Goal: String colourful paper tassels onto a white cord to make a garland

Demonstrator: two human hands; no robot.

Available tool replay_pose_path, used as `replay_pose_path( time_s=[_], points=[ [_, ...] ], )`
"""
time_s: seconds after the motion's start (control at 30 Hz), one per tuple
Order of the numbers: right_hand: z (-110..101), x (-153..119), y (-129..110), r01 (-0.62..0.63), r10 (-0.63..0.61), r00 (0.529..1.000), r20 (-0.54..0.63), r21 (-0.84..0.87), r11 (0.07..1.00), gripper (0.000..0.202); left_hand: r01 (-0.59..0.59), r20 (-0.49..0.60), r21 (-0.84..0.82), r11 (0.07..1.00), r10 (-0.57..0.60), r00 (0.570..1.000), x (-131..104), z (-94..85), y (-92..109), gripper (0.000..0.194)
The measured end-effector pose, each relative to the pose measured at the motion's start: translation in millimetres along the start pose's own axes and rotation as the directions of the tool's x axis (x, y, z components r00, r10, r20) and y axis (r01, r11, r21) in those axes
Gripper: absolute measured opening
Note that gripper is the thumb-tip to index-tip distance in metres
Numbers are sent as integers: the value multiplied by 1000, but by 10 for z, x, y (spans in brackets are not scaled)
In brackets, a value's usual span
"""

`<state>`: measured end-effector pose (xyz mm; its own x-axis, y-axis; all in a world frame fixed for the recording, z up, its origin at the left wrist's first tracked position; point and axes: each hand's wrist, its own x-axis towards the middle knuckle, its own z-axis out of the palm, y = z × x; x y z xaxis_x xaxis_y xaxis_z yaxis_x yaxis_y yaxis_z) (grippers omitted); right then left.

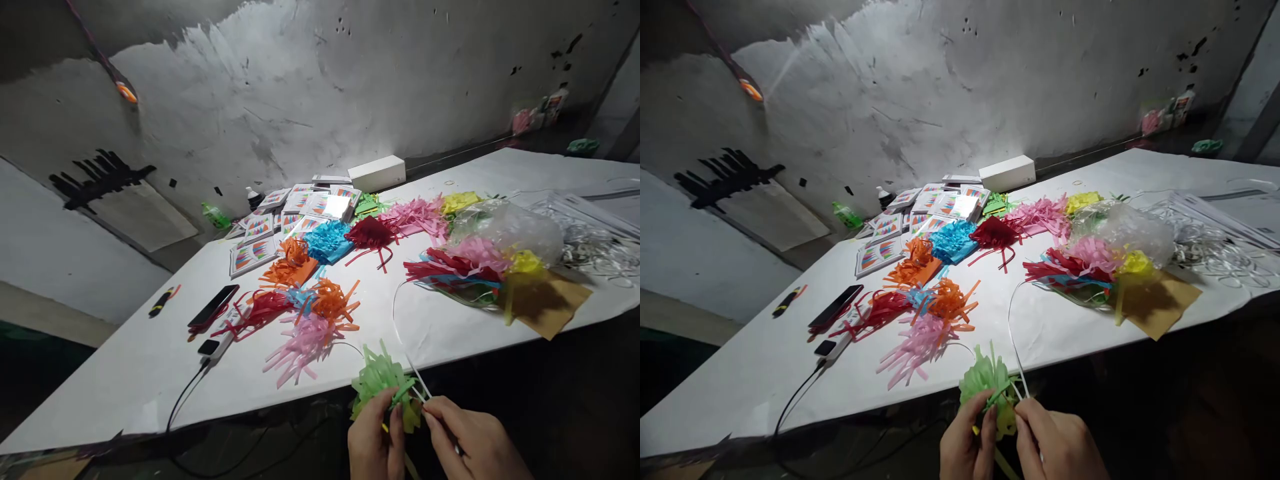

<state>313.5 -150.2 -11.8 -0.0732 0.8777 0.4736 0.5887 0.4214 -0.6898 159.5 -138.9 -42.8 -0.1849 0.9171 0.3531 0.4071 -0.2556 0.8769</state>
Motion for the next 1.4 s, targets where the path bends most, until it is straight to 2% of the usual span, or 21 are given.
replay_pose_path(
  time_s=[0.1,0.27,0.43,0.5,0.57,0.63,0.67,0.73,0.77,0.83,0.97,1.03,1.1,1.27,1.33,1.4],
  points=[
    [-13,-2,1,1,2,995,96,-29,1000,22,-35,-11,38,999,36,999,-9,16,-51,23],
    [-27,-10,20,-64,64,987,147,-4,998,25,-51,-2,43,998,52,999,-45,55,-102,22],
    [-4,27,107,-284,261,951,166,138,949,24,-176,106,98,980,165,981,-113,102,-209,23],
    [30,50,153,-415,350,904,245,314,854,30,-204,142,125,971,186,972,-126,111,-269,25],
    [73,65,189,-545,357,834,421,528,652,35,-235,168,131,963,212,963,-126,112,-328,28],
    [114,71,208,-624,290,780,554,657,424,34,-279,184,149,949,250,951,-117,106,-372,31],
    [130,72,212,-635,268,773,575,690,348,32,-299,189,167,940,267,945,-110,102,-385,33],
    [146,74,211,-627,271,779,566,717,304,29,-329,199,212,920,289,936,-97,95,-390,36],
    [146,77,207,-619,286,785,549,714,326,28,-337,206,239,911,292,934,-91,90,-386,37],
    [133,86,197,-600,320,800,508,661,451,27,-345,230,290,892,285,930,-77,77,-370,37],
    [98,114,181,-465,351,869,349,333,820,22,-318,259,308,897,242,935,-55,52,-366,34],
    [92,136,184,-377,318,908,273,203,904,22,-300,285,275,913,220,933,-56,48,-390,33],
    [95,162,192,-334,283,923,262,178,926,23,-299,330,261,918,206,921,-70,51,-426,32],
    [132,204,197,-353,288,909,302,187,917,21,-336,411,314,888,192,891,-141,72,-515,38],
    [160,197,203,-354,305,927,217,244,903,22,-313,431,298,902,165,887,-159,81,-522,37],
    [176,184,238,-363,372,928,35,320,875,21,-225,466,241,944,90,880,-157,82,-501,33]
  ],
)
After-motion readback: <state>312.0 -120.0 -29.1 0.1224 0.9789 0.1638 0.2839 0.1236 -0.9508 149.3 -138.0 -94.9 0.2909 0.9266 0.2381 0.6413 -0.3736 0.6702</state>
